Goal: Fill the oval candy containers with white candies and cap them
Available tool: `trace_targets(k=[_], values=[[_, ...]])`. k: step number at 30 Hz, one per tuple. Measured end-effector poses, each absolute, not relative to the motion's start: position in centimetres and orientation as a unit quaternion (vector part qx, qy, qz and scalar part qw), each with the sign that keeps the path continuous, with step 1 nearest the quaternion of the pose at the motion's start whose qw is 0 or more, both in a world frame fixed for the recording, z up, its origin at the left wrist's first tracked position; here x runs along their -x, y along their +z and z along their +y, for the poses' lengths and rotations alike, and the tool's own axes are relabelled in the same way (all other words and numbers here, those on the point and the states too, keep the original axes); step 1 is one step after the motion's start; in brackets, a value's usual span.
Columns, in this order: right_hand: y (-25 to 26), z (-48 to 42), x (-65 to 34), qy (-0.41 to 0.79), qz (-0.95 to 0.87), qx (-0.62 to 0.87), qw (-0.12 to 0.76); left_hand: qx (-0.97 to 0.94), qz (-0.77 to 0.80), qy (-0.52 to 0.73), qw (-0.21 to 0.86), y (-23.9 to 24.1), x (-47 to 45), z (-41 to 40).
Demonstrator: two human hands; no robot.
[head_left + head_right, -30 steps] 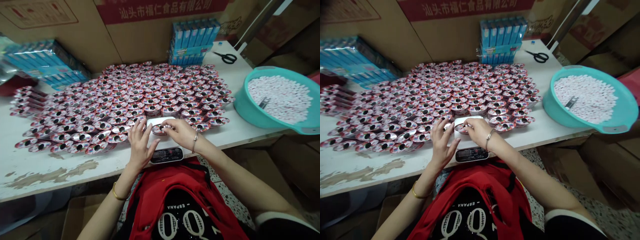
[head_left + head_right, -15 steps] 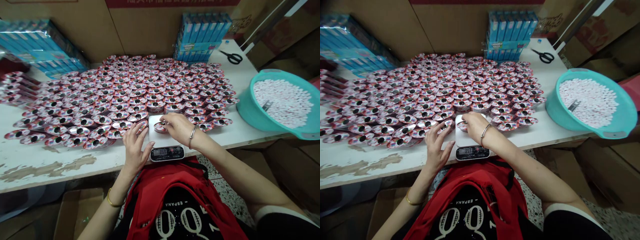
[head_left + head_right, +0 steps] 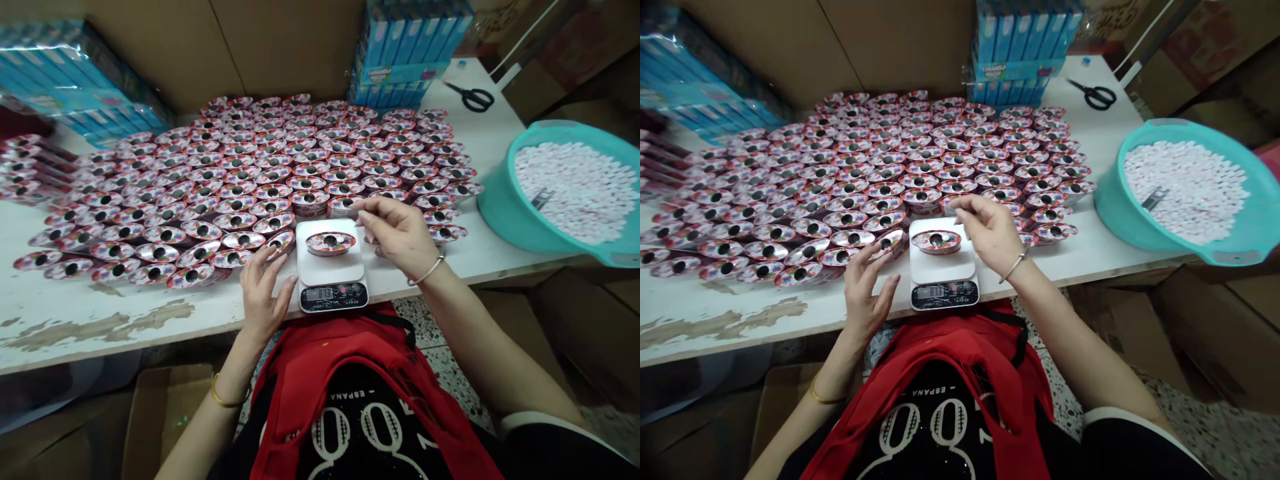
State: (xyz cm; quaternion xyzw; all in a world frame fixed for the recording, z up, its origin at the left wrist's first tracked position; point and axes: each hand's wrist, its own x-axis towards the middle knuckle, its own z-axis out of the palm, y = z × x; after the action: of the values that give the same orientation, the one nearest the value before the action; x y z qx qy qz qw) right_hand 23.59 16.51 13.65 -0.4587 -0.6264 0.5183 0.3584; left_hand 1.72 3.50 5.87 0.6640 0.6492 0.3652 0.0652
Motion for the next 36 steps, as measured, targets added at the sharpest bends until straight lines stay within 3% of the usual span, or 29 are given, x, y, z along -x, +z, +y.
trace_targets(k=[7, 13, 20, 24, 27, 31, 36], values=[[12.4, 14.7, -26.7, 0.559, -0.551, 0.494, 0.374, -0.665, 0.650, 0.364, 0.055, 5.7, -1.8, 3.2], [11.5, 12.6, -26.2, 0.396, -0.694, 0.482, 0.360, -0.711, 0.603, 0.361, 0.021, 6.7, -3.0, 4.9], [10.5, 11.3, -23.9, 0.241, -0.810, 0.475, 0.247, -0.723, 0.582, 0.372, 0.008, 7.9, -4.1, 7.2], [10.5, 11.2, -22.8, 0.219, -0.839, 0.464, 0.183, -0.693, 0.611, 0.382, 0.013, 8.1, -3.3, 7.0], [10.9, 11.6, -22.5, 0.233, -0.836, 0.453, 0.204, -0.688, 0.621, 0.376, 0.018, 8.1, -2.9, 6.6], [11.5, 12.1, -23.7, 0.311, -0.758, 0.472, 0.326, -0.706, 0.611, 0.356, 0.029, 8.3, -2.9, 7.2], [12.0, 12.0, -26.6, 0.600, -0.465, 0.515, 0.399, -0.785, 0.560, 0.260, 0.057, 8.4, -4.7, 9.7]])
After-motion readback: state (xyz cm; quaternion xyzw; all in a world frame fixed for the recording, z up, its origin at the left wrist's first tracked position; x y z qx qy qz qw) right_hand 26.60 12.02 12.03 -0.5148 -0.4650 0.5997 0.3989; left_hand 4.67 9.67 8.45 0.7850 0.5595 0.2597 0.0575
